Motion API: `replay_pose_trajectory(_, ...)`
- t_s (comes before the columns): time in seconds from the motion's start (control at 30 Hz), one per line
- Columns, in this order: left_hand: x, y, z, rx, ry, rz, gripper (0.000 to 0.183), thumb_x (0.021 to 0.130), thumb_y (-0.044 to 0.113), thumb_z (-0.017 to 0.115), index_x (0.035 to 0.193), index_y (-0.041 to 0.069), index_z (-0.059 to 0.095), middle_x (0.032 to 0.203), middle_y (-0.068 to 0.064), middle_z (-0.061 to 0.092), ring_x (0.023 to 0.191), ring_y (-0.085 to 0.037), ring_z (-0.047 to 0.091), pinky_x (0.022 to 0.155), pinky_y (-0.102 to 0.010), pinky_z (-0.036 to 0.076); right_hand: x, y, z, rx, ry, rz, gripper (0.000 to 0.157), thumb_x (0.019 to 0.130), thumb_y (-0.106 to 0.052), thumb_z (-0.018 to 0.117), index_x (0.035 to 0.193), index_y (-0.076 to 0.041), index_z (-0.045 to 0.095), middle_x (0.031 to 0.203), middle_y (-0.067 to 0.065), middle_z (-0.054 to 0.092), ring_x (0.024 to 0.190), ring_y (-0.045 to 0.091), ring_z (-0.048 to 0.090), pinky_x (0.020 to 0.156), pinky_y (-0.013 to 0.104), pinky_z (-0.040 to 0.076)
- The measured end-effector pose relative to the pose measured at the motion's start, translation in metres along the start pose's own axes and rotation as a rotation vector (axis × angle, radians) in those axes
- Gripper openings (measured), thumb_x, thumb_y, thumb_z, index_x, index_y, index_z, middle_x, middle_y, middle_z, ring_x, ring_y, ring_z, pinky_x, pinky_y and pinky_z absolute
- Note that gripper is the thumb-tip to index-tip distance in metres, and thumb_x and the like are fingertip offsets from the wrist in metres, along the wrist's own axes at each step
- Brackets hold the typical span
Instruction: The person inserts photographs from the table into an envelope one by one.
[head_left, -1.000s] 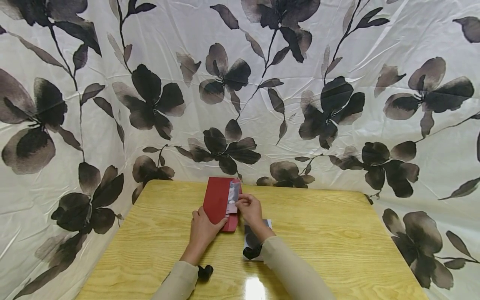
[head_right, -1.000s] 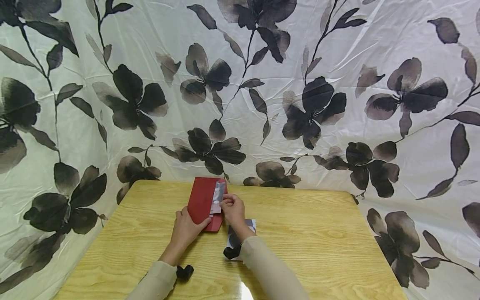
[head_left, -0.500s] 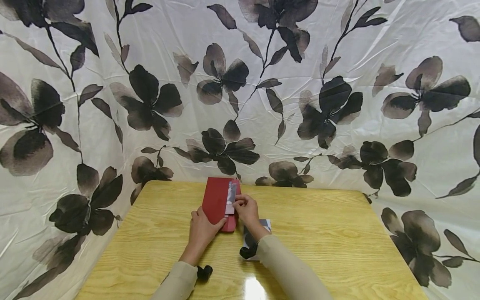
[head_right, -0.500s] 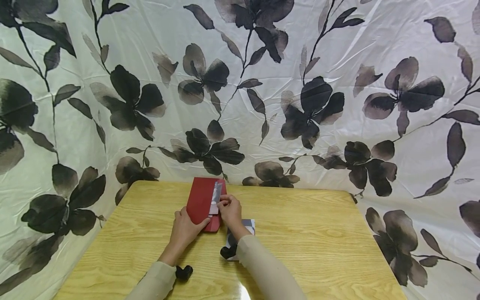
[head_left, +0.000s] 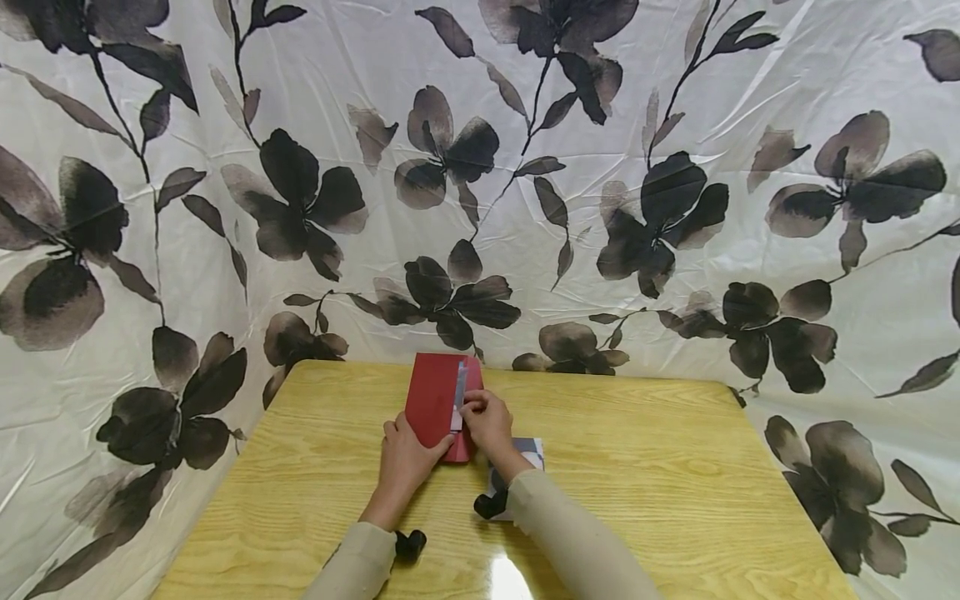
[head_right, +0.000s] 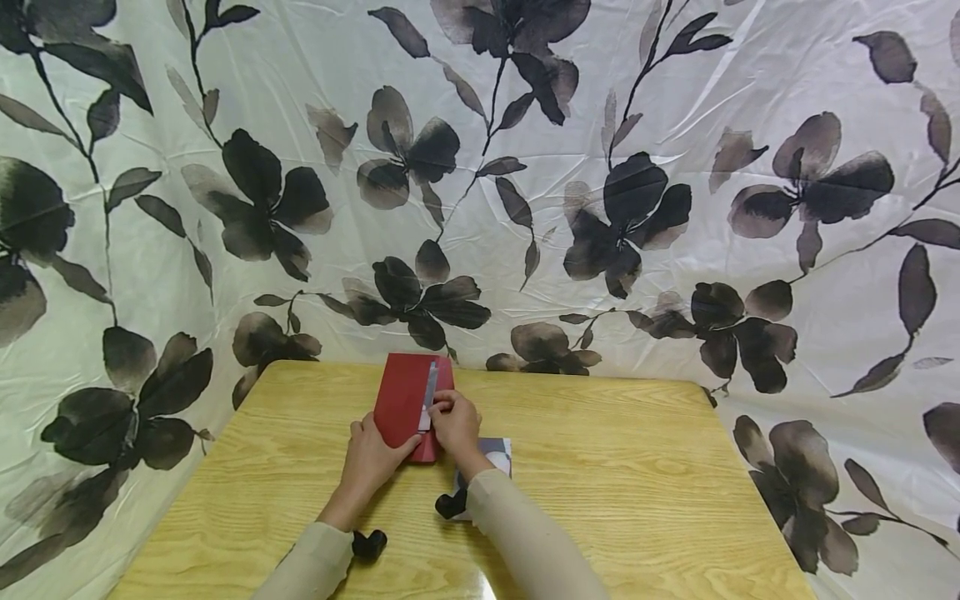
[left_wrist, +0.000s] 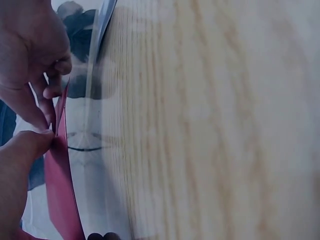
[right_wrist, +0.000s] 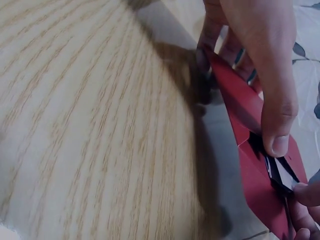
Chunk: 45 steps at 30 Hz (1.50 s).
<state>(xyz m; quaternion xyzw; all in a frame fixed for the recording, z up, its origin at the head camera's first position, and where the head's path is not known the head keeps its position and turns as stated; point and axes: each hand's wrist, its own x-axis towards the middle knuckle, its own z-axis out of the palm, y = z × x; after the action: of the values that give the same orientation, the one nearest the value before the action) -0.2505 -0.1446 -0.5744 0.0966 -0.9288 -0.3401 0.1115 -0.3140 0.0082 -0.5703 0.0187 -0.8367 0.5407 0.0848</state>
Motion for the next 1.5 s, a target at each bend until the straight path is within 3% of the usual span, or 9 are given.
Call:
replay_pose_trajectory(0.17, -0.001, 0.001, 0.001, -0.014, 0.002, 0.001, 0.098, 0.086, 0.049, 0.088, 0.144, -0.014, 0.042, 0.121, -0.031, 0.051, 0.1, -0.045, 0.061, 0.09, -0.058, 0.054, -0.001, 0.001, 0.0, -0.062, -0.005, -0.069, 0.017, 0.094, -0.006, 0.08, 0.112, -0.006, 0.081, 0.089, 0.003, 0.08, 0.091, 0.025, 0.074, 0.102, 0.054, 0.036)
replay_pose_trajectory(0.37, -0.001, 0.0, 0.003, -0.02, 0.015, 0.024, 0.097, 0.086, 0.048, 0.088, 0.144, -0.015, 0.043, 0.119, -0.031, 0.051, 0.096, -0.044, 0.06, 0.087, -0.058, 0.054, -0.005, -0.001, -0.002, -0.139, -0.036, -0.105, 0.02, 0.096, -0.007, 0.079, 0.115, -0.007, 0.081, 0.09, 0.003, 0.078, 0.097, 0.031, 0.071, 0.097, 0.054, 0.036)
replay_pose_trajectory(0.5, 0.0, -0.001, 0.005, -0.014, 0.028, 0.04, 0.097, 0.085, 0.048, 0.089, 0.143, -0.015, 0.044, 0.118, -0.032, 0.051, 0.095, -0.045, 0.06, 0.087, -0.059, 0.054, -0.007, -0.002, -0.005, -0.121, -0.042, -0.113, 0.02, 0.097, -0.007, 0.076, 0.117, -0.006, 0.08, 0.094, 0.004, 0.078, 0.096, 0.03, 0.071, 0.101, 0.057, 0.036)
replay_pose_trajectory(0.6, 0.0, -0.002, 0.006, -0.011, 0.027, 0.04, 0.097, 0.085, 0.048, 0.089, 0.143, -0.015, 0.043, 0.119, -0.033, 0.05, 0.096, -0.046, 0.06, 0.088, -0.059, 0.054, -0.008, -0.003, -0.01, -0.077, -0.04, -0.093, 0.02, 0.099, -0.008, 0.074, 0.119, -0.007, 0.079, 0.094, 0.003, 0.077, 0.088, 0.022, 0.07, 0.1, 0.052, 0.041)
replay_pose_trajectory(0.73, 0.0, -0.001, 0.005, -0.014, 0.015, 0.022, 0.098, 0.085, 0.049, 0.089, 0.143, -0.015, 0.043, 0.12, -0.033, 0.049, 0.098, -0.046, 0.061, 0.089, -0.059, 0.054, -0.009, -0.002, -0.02, -0.013, -0.041, -0.057, 0.018, 0.1, -0.007, 0.072, 0.117, -0.006, 0.077, 0.094, 0.004, 0.073, 0.077, 0.012, 0.059, 0.077, 0.035, 0.051)
replay_pose_trajectory(0.8, 0.0, -0.001, 0.004, -0.015, 0.011, 0.015, 0.098, 0.085, 0.049, 0.089, 0.144, -0.015, 0.042, 0.12, -0.033, 0.05, 0.099, -0.046, 0.061, 0.09, -0.059, 0.055, -0.008, -0.001, -0.026, 0.012, -0.047, -0.04, 0.018, 0.1, -0.006, 0.072, 0.117, -0.006, 0.077, 0.096, 0.005, 0.073, 0.073, 0.01, 0.056, 0.066, 0.03, 0.049)
replay_pose_trajectory(0.9, 0.001, 0.0, 0.002, -0.013, 0.008, 0.008, 0.099, 0.085, 0.049, 0.089, 0.144, -0.014, 0.042, 0.121, -0.032, 0.05, 0.101, -0.046, 0.061, 0.09, -0.059, 0.055, -0.007, 0.003, -0.035, 0.027, -0.06, -0.018, 0.019, 0.101, -0.008, 0.07, 0.119, -0.006, 0.076, 0.1, 0.007, 0.072, 0.072, 0.01, 0.055, 0.062, 0.026, 0.046)
replay_pose_trajectory(1.2, 0.0, -0.001, 0.001, -0.01, -0.003, -0.006, 0.099, 0.084, 0.051, 0.089, 0.143, -0.013, 0.043, 0.122, -0.031, 0.05, 0.103, -0.046, 0.061, 0.091, -0.058, 0.054, -0.011, 0.016, -0.064, -0.028, -0.096, -0.028, 0.022, 0.099, -0.008, 0.073, 0.12, -0.002, 0.075, 0.098, 0.01, 0.073, 0.075, 0.016, 0.058, 0.066, 0.031, 0.048)
replay_pose_trajectory(1.5, 0.0, -0.001, 0.0, -0.01, 0.0, -0.005, 0.099, 0.084, 0.051, 0.089, 0.143, -0.013, 0.042, 0.121, -0.031, 0.05, 0.103, -0.046, 0.061, 0.091, -0.058, 0.055, -0.022, 0.029, -0.088, -0.044, -0.104, 0.021, 0.026, 0.099, -0.012, 0.076, 0.123, -0.001, 0.074, 0.098, 0.008, 0.073, 0.081, 0.017, 0.06, 0.072, 0.035, 0.051)
